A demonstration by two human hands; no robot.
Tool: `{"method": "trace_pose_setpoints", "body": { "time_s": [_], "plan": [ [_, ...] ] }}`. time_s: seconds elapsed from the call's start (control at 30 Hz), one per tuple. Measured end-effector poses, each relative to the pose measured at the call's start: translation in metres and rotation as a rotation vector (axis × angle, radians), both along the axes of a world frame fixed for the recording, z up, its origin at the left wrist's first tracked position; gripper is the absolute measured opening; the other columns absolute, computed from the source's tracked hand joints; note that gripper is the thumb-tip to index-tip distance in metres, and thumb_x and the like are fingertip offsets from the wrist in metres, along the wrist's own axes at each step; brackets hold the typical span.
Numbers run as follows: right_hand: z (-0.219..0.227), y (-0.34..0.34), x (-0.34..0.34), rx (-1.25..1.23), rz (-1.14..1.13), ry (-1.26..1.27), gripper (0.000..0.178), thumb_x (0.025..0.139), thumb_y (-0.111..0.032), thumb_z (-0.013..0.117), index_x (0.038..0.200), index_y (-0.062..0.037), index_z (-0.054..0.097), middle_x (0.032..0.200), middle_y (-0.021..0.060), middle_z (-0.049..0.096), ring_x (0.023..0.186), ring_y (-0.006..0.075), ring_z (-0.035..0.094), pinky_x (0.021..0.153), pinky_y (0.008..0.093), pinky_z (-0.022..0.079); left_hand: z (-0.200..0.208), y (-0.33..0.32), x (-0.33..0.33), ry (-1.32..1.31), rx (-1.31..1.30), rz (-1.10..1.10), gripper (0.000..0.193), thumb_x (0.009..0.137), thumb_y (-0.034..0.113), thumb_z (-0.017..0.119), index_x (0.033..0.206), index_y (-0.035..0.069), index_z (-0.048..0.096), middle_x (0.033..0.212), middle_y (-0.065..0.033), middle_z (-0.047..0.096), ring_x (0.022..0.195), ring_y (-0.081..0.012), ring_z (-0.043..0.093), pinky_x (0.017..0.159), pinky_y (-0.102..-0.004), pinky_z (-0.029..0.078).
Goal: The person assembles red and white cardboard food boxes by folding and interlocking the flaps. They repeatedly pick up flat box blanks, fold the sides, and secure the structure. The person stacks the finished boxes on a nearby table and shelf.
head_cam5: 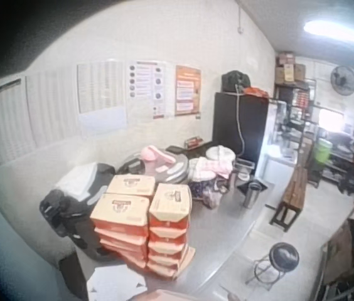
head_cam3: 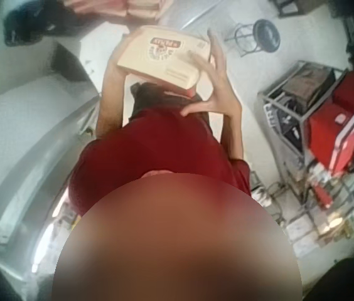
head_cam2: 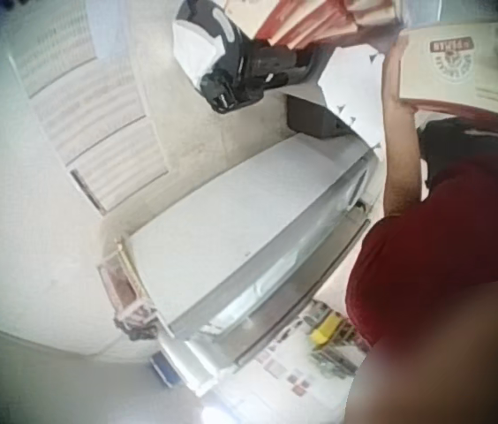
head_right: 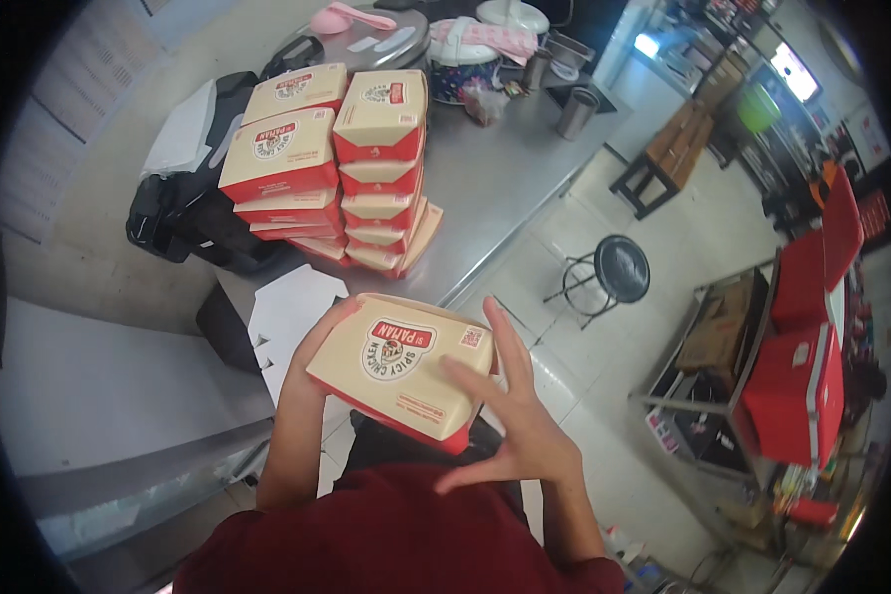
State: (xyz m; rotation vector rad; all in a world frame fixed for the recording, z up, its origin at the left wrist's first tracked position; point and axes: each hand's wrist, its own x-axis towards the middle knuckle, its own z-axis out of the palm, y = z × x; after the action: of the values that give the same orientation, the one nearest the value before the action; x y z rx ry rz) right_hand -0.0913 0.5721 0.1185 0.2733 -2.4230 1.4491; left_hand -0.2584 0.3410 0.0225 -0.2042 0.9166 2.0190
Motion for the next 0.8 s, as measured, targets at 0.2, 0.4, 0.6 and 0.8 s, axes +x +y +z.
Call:
{"method": "trace_pose_setpoints", "body": {
  "time_s": [0.2, 0.4, 0.6, 0.8],
  "plan": [
    [0.029, 0.068, -0.056, 0.385, 0.008, 0.288, 0.077, 0.056, -0.026, 0.096, 0.126, -0.0117, 0.068, 0.136, 0.0229, 0.055, 0.135, 0.0439, 0.048, 0.106, 0.0514, 0.044, 0.041, 0.053, 0.0, 0.05, 0.198, 0.183, 0.069, 0.102, 0.066, 0.043, 0.143, 0.011, 0.053, 0.143, -0.0116, 0.056, 0.132, -0.0264, 0.055, 0.105, -0.0467, 0.05],
    [0.067, 0.046, -0.182, 0.415, -0.368, 0.617, 0.081, 0.057, -0.008, 0.09, 0.134, -0.0169, 0.065, 0.131, 0.0171, 0.052, 0.12, 0.0366, 0.053, 0.097, 0.0449, 0.047, -0.119, 0.05, -0.002, -0.221, -0.126, 0.405, 0.069, 0.1, 0.054, 0.054, 0.152, 0.015, 0.032, 0.142, -0.0131, 0.054, 0.126, -0.038, 0.057, 0.102, -0.0644, 0.048],
    [0.031, 0.012, -0.292, 0.709, -0.453, 0.536, 0.077, 0.065, -0.012, 0.084, 0.137, -0.02, 0.06, 0.134, 0.0161, 0.049, 0.125, 0.0377, 0.047, 0.103, 0.0488, 0.039, -0.202, 0.072, -0.011, -0.585, 0.015, 0.596, 0.081, 0.098, 0.058, 0.052, 0.159, 0.016, 0.019, 0.15, -0.0141, 0.046, 0.127, -0.0387, 0.055, 0.102, -0.0663, 0.046],
    [0.004, -0.021, -0.297, 0.786, -0.406, 0.343, 0.073, 0.066, -0.021, 0.084, 0.134, -0.0176, 0.059, 0.136, 0.0171, 0.048, 0.127, 0.0386, 0.045, 0.103, 0.0494, 0.039, -0.198, 0.06, -0.049, -0.672, 0.246, 0.477, 0.116, 0.086, 0.082, 0.05, 0.163, 0.009, 0.003, 0.156, -0.0197, 0.037, 0.139, -0.0458, 0.044, 0.109, -0.0699, 0.038]
  ]
}}
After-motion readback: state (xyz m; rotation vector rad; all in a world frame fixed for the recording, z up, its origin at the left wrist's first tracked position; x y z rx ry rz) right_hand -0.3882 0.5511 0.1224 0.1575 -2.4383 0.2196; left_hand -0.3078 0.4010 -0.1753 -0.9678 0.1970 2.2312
